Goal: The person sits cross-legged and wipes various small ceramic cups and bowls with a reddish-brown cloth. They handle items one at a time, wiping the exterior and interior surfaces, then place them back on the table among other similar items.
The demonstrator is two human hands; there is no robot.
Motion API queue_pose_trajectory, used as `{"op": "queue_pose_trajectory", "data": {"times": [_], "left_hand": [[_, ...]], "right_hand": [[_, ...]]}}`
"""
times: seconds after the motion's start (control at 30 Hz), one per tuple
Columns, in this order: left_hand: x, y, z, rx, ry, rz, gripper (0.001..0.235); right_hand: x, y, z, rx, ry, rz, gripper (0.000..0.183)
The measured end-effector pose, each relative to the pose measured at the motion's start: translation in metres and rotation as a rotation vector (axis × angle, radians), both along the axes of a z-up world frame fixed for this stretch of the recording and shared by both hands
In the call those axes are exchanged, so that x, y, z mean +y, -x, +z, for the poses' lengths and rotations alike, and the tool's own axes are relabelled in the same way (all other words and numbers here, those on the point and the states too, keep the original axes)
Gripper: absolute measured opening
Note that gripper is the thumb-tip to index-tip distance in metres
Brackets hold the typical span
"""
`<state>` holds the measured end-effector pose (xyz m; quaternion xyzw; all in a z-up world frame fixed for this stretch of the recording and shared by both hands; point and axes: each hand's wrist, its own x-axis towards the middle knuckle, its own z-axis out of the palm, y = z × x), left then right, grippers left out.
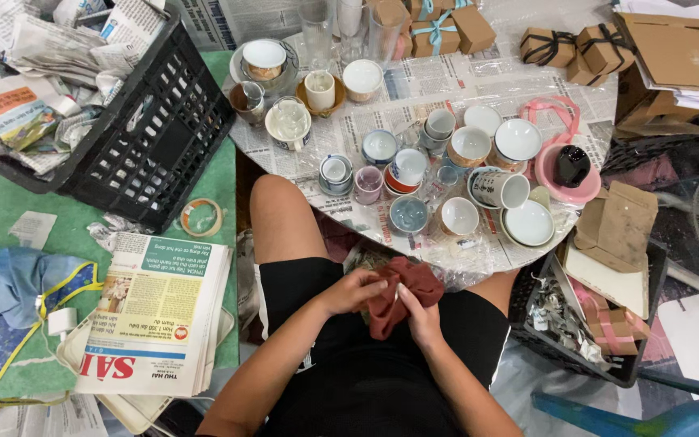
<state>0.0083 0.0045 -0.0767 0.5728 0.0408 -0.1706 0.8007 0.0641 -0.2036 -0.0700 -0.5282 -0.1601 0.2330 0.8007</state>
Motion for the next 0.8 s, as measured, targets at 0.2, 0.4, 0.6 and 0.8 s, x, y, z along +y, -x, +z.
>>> {"op": "queue_pose_trajectory", "data": {"times": [0.2, 0.4, 0.6, 0.8], "left_hand": [[0.0, -0.003, -0.022, -0.126, -0.135, 0.095, 0.04], [0.006, -0.003, -0.016, -0.112, 0.201, 0.175, 0.041], [0.01, -0.006, -0.024, -0.106, 0.428, 0.321, 0.042], [0.0, -0.008, -0.036, -0.271, -0.439, 0.261, 0.042]], "right_hand": [[0.001, -0.003, -0.003, 0.015, 0.058, -0.015, 0.043], [-0.006, -0.005, -0.051, 0.14, -0.205, 0.016, 0.053], [-0.009, -0.01, -0.05, -0.057, 0.074, 0.018, 0.058], [-0.002, -0.005, -0.015, -0.059, 0.056, -0.066, 0.047]]}}
